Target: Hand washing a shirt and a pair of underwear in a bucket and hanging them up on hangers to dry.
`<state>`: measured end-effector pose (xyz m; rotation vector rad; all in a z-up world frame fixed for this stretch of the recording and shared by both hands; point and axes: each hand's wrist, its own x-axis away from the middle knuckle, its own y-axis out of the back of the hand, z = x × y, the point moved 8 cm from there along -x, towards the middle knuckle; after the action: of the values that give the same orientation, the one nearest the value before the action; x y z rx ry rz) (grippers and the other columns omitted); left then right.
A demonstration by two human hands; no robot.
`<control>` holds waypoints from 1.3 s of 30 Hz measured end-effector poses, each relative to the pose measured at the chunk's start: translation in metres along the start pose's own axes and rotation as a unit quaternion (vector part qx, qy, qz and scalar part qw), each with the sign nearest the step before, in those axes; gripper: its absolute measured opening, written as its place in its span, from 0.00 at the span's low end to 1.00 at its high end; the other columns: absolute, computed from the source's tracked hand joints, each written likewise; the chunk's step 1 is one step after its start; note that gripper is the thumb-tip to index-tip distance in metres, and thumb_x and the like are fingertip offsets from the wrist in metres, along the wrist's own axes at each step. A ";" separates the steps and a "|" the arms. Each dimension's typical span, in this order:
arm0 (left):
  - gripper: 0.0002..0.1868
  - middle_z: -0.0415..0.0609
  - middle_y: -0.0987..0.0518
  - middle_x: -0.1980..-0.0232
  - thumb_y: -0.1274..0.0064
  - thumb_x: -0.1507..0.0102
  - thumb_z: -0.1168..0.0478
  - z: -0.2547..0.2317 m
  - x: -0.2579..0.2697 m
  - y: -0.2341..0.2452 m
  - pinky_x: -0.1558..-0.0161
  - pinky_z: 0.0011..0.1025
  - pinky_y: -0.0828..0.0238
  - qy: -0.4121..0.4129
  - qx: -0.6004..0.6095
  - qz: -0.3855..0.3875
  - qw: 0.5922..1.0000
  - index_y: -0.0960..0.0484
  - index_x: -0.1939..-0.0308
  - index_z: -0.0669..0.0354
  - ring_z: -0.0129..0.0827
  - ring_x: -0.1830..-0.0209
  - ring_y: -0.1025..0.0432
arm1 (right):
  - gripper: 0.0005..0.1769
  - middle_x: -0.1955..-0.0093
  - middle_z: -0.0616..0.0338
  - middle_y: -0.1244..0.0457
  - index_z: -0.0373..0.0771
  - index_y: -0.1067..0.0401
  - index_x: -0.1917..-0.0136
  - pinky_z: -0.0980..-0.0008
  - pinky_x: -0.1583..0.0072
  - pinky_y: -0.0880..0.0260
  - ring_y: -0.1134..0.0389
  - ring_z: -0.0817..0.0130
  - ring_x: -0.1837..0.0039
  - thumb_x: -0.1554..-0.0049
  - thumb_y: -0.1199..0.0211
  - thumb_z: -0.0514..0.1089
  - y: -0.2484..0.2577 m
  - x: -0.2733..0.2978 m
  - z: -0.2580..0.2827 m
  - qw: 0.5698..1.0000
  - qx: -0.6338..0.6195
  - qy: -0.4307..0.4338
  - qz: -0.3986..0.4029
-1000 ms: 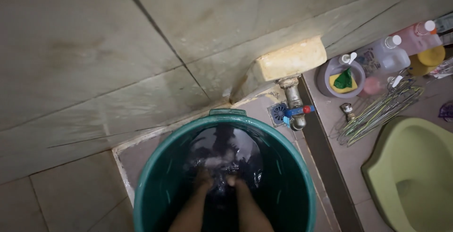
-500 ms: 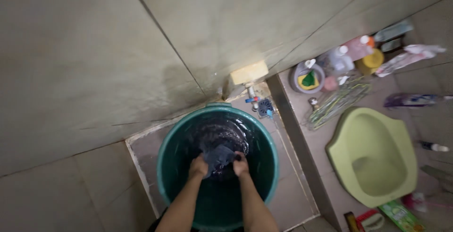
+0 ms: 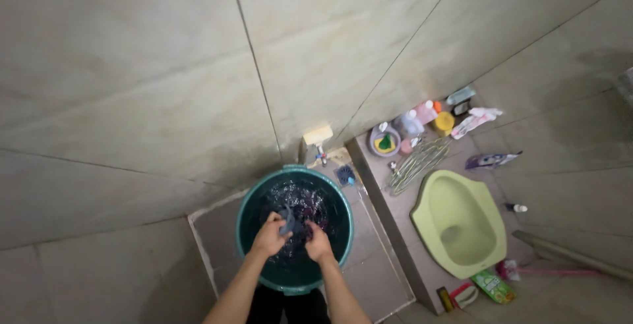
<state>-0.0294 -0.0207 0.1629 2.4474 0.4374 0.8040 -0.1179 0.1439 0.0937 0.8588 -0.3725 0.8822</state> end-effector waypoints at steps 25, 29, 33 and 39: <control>0.56 0.52 0.27 0.60 0.28 0.48 0.60 -0.113 0.060 0.157 0.46 0.38 0.28 -0.169 0.194 0.012 0.966 0.44 0.21 0.40 0.45 0.55 0.29 | 0.10 0.61 0.52 0.33 0.38 0.29 0.51 0.64 0.51 0.30 0.30 0.62 0.56 0.47 0.40 0.31 0.216 0.171 0.255 0.956 -0.071 0.259 -0.119; 0.19 0.46 0.22 0.56 0.29 0.45 0.54 -0.148 0.081 0.189 0.45 0.39 0.31 -0.168 0.013 -0.037 0.985 0.16 0.54 0.55 0.43 0.48 0.28 | 0.08 0.60 0.50 0.32 0.36 0.28 0.52 0.63 0.52 0.30 0.29 0.59 0.56 0.47 0.39 0.32 0.236 0.208 0.303 0.938 -0.004 0.333 -0.101; 0.21 0.62 0.26 0.50 0.25 0.53 0.59 -0.189 0.115 0.230 0.46 0.44 0.31 -0.369 0.027 -0.187 0.910 0.19 0.65 0.63 0.52 0.49 0.30 | 0.07 0.60 0.49 0.31 0.35 0.27 0.54 0.60 0.53 0.29 0.28 0.53 0.57 0.49 0.36 0.34 0.256 0.234 0.334 0.937 0.019 0.334 -0.104; 0.23 0.56 0.17 0.55 0.32 0.44 0.59 -0.213 0.120 0.230 0.48 0.35 0.26 -0.207 0.170 0.021 0.963 0.25 0.50 0.61 0.36 0.53 0.26 | 0.11 0.58 0.47 0.31 0.36 0.26 0.56 0.58 0.51 0.30 0.29 0.47 0.52 0.55 0.33 0.35 0.286 0.275 0.380 0.891 0.118 0.402 -0.175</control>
<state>-0.0380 -0.0732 0.4940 2.8561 0.3879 0.2239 -0.1607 0.0862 0.6387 0.6776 0.6106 0.8729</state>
